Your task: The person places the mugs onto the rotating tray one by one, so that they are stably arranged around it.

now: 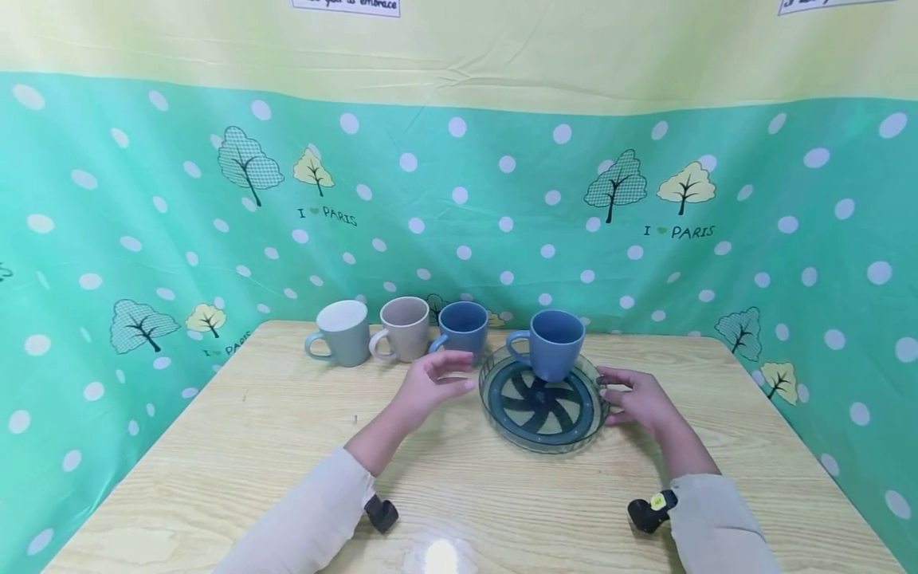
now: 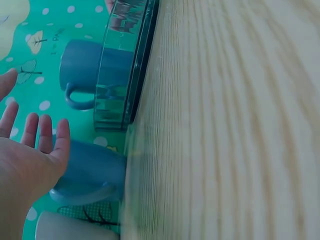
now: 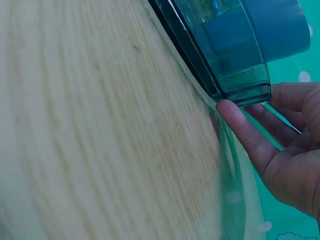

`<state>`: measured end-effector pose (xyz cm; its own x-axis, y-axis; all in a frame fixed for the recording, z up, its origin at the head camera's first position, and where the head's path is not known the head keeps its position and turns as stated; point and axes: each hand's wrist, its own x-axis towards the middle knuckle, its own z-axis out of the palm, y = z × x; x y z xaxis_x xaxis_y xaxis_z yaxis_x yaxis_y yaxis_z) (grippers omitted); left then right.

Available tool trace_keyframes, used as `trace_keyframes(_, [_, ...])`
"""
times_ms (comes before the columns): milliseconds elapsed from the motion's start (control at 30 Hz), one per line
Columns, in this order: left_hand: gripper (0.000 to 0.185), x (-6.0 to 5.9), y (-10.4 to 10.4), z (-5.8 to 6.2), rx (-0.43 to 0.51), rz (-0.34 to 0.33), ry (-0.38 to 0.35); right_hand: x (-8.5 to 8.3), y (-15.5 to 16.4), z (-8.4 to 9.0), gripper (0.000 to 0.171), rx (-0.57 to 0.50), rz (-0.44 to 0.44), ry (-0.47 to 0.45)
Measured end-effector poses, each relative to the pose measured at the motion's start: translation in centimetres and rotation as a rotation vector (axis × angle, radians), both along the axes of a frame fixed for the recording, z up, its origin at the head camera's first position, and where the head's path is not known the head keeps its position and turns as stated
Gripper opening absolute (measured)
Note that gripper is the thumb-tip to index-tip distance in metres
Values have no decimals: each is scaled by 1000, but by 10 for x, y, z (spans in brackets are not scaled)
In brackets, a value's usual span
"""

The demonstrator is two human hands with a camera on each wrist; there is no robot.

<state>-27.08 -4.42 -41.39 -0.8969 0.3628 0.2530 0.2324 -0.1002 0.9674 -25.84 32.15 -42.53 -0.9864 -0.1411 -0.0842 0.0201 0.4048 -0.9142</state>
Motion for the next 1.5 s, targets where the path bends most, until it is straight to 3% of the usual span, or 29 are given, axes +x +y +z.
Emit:
trace_keyframes(367, [44,3,-11,1,22,68,50,5,-2,0,57,-35,-40,-13])
trace_keyframes(667, [43,4,-25,1,55,86,34,12,-7,0,58,-21,-76,-12])
trace_keyframes(967, [43,4,-41,1,85,125,65,17,-6,-2,58,-87,-73,-13])
trace_keyframes(1500, [45,6,-77,2,71,242,36,24,-6,-4,64,-204,-105,-63])
